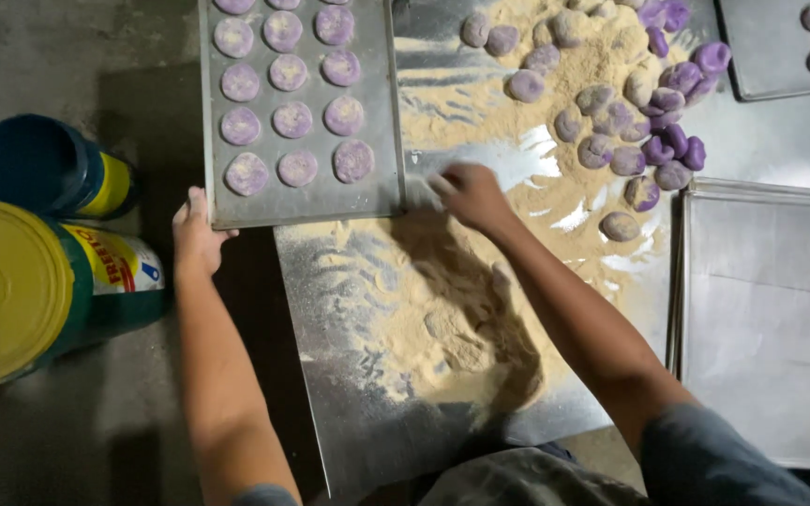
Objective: Shaping portions of purple dough, coating them in flour, and placing them onto baking trays, followed by marking them with a fork.
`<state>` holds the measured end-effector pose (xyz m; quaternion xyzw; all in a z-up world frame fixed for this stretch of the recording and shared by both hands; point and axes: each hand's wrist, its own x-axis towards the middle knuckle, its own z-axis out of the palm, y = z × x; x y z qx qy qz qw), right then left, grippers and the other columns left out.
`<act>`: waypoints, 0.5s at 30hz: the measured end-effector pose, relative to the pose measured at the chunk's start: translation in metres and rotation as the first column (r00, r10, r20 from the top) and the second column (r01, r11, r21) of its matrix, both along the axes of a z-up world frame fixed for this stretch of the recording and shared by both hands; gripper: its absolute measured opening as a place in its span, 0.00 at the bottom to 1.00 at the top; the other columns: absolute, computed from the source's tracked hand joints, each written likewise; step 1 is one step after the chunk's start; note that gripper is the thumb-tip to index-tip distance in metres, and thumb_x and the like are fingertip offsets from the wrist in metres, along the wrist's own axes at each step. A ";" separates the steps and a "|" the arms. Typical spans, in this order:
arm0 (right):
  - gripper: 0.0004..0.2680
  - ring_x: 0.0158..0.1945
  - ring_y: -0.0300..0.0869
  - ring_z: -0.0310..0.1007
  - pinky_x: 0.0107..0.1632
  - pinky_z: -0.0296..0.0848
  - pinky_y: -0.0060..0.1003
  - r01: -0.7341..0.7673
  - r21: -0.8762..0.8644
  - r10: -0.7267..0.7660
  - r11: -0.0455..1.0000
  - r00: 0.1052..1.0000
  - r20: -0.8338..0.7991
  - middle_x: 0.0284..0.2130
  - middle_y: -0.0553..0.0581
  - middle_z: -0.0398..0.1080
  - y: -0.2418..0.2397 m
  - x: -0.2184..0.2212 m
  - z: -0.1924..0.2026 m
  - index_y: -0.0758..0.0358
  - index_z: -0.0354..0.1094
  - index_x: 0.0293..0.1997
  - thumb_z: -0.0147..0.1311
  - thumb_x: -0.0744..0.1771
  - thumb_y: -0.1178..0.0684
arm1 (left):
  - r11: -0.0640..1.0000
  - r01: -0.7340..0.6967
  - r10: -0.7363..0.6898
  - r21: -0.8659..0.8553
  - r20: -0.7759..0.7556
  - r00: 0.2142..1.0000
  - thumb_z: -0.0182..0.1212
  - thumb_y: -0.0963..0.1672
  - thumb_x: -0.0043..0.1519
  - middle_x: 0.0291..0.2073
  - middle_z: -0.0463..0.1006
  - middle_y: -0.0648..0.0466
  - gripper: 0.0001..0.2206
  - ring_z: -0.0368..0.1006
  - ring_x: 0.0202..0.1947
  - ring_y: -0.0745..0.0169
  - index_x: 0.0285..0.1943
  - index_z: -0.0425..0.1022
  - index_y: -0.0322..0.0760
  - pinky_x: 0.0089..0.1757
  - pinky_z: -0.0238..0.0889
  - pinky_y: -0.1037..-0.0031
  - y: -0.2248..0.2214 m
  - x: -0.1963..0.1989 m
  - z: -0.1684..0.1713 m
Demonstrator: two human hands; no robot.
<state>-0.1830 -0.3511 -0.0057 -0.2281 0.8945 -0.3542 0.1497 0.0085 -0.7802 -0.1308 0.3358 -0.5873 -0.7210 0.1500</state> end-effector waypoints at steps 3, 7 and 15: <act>0.12 0.26 0.39 0.75 0.32 0.73 0.37 0.153 -0.119 -0.132 0.981 0.978 0.164 0.23 0.57 0.74 0.093 0.040 0.026 0.68 0.75 0.36 0.56 0.69 0.47 | 0.918 0.000 0.033 -0.395 0.076 0.997 0.58 0.49 0.72 0.52 0.76 0.48 0.18 0.75 0.46 0.54 0.65 0.71 0.33 0.41 0.72 0.64 -0.006 0.042 -0.019; 0.10 0.31 0.36 0.75 0.34 0.73 0.31 0.459 -0.063 -0.449 0.886 0.884 0.129 0.27 0.53 0.76 0.248 0.104 0.051 0.67 0.77 0.43 0.57 0.70 0.48 | 0.910 -0.100 0.053 -0.402 -0.128 0.990 0.62 0.41 0.75 0.53 0.77 0.46 0.16 0.74 0.46 0.61 0.70 0.72 0.27 0.46 0.71 0.73 0.067 0.113 0.040; 0.12 0.35 0.42 0.77 0.38 0.72 0.38 0.788 0.081 -0.788 0.610 0.614 -0.037 0.33 0.59 0.76 0.461 0.199 0.086 0.69 0.75 0.50 0.58 0.70 0.49 | 0.940 0.079 -0.011 -0.331 0.202 0.979 0.58 0.42 0.69 0.50 0.79 0.46 0.20 0.77 0.43 0.59 0.70 0.69 0.31 0.42 0.70 0.71 0.266 0.169 0.098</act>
